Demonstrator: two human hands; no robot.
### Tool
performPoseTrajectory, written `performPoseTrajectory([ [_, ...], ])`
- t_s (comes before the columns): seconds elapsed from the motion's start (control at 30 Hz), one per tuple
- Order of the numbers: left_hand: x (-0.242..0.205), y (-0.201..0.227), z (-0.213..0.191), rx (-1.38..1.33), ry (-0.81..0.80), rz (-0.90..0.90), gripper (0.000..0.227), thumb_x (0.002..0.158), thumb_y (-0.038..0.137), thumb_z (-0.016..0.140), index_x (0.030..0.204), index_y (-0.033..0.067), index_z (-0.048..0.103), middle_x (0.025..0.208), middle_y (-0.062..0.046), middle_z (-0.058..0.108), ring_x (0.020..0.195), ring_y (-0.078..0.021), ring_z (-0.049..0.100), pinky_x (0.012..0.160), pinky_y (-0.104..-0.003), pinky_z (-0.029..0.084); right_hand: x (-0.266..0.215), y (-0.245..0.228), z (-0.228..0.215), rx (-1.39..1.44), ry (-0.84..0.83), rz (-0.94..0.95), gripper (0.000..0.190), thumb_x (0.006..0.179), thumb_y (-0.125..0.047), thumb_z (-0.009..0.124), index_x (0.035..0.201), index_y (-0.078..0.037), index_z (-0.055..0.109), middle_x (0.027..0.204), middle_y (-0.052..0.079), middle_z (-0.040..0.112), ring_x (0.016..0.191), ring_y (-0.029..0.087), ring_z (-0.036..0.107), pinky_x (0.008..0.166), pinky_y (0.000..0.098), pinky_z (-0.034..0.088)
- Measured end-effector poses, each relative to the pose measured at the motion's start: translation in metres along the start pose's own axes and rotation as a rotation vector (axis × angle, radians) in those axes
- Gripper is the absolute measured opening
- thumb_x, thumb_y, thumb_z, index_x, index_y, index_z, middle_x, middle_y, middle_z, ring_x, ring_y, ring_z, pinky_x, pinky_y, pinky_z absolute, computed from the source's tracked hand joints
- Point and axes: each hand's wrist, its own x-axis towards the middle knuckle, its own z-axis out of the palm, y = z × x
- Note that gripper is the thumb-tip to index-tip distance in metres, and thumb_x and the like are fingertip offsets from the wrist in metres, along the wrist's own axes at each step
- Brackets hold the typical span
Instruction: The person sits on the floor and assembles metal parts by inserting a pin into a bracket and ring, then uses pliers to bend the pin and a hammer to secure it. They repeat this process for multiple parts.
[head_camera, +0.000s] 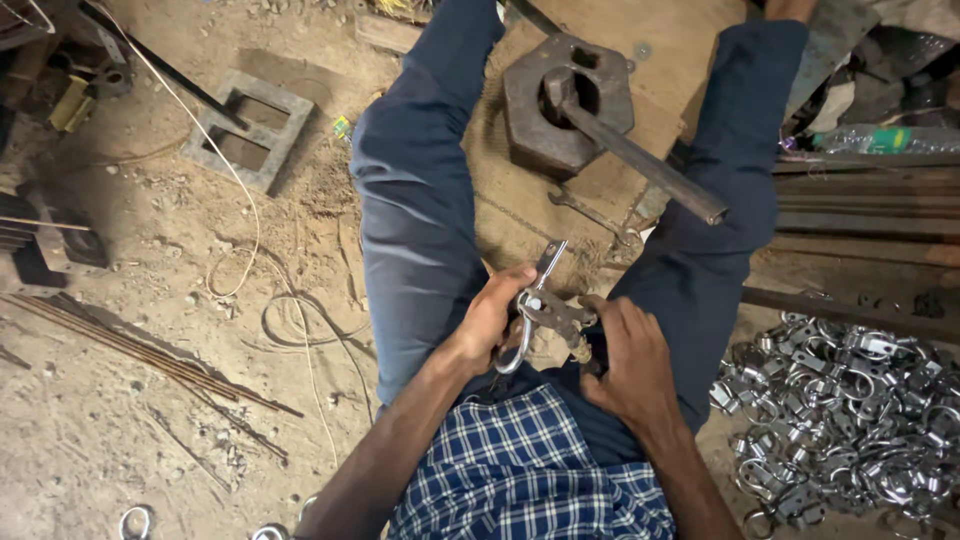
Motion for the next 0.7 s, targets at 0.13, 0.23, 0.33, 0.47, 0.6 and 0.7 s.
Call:
performPoseTrajectory([
  [0.13,0.0,0.001,-0.001,0.012,-0.06,0.005,0.032,0.104,0.04,0.049,0.09,0.0121,0.057,0.054,0.002,0.044,0.037,-0.0076,0.035,0.035,-0.025,0.026,-0.002,-0.007,-0.004,-0.013,0.073,0.004,0.074,0.047,-0.011,0.076,0.119,-0.005,0.062,0.093,0.014,0.057,0.086,0.038,0.059,0.078,0.0461,0.049],
  [0.23,0.002,-0.003,0.0,-0.013,-0.037,-0.016,0.031,0.105,0.04,0.049,0.093,0.0121,0.056,0.058,0.002,0.047,0.04,-0.0068,0.036,0.037,-0.024,0.026,-0.003,-0.008,-0.005,-0.028,0.077,0.023,0.073,0.047,-0.012,0.076,0.119,-0.006,0.064,0.091,0.014,0.057,0.085,0.037,0.059,0.077,0.0459,0.049],
  [0.33,0.007,-0.013,0.0,0.14,0.132,-0.003,0.036,0.102,0.042,0.049,0.097,0.0083,0.062,0.063,-0.001,0.058,0.043,-0.0091,0.042,0.04,-0.026,0.031,-0.004,-0.006,-0.005,-0.025,0.089,0.016,0.074,0.046,-0.013,0.077,0.119,-0.006,0.063,0.091,0.014,0.056,0.084,0.036,0.058,0.076,0.0458,0.048],
  [0.47,0.013,-0.033,-0.007,-0.137,-0.003,-0.086,0.04,0.103,0.042,0.051,0.1,0.004,0.063,0.061,-0.004,0.056,0.042,-0.011,0.043,0.04,-0.028,0.032,-0.007,-0.006,-0.001,-0.001,0.088,-0.04,0.079,0.044,-0.015,0.077,0.12,-0.003,0.061,0.092,0.015,0.055,0.085,0.037,0.057,0.077,0.0462,0.046],
  [0.6,0.013,-0.033,-0.011,-0.156,0.031,-0.053,0.041,0.104,0.043,0.051,0.094,0.0037,0.058,0.058,-0.003,0.054,0.037,-0.0106,0.036,0.037,-0.028,0.027,-0.002,-0.005,0.002,-0.014,0.064,-0.064,0.084,0.045,-0.015,0.078,0.124,0.001,0.058,0.093,0.017,0.053,0.086,0.039,0.054,0.078,0.0475,0.044],
  [0.7,0.015,-0.025,-0.006,-0.007,0.221,-0.061,0.037,0.102,0.045,0.049,0.094,0.0092,0.056,0.054,-0.001,0.05,0.036,-0.0103,0.034,0.035,-0.029,0.026,0.0,-0.005,0.001,-0.012,0.025,0.013,0.083,0.048,-0.012,0.076,0.128,0.001,0.057,0.097,0.017,0.054,0.089,0.038,0.053,0.079,0.0467,0.043],
])
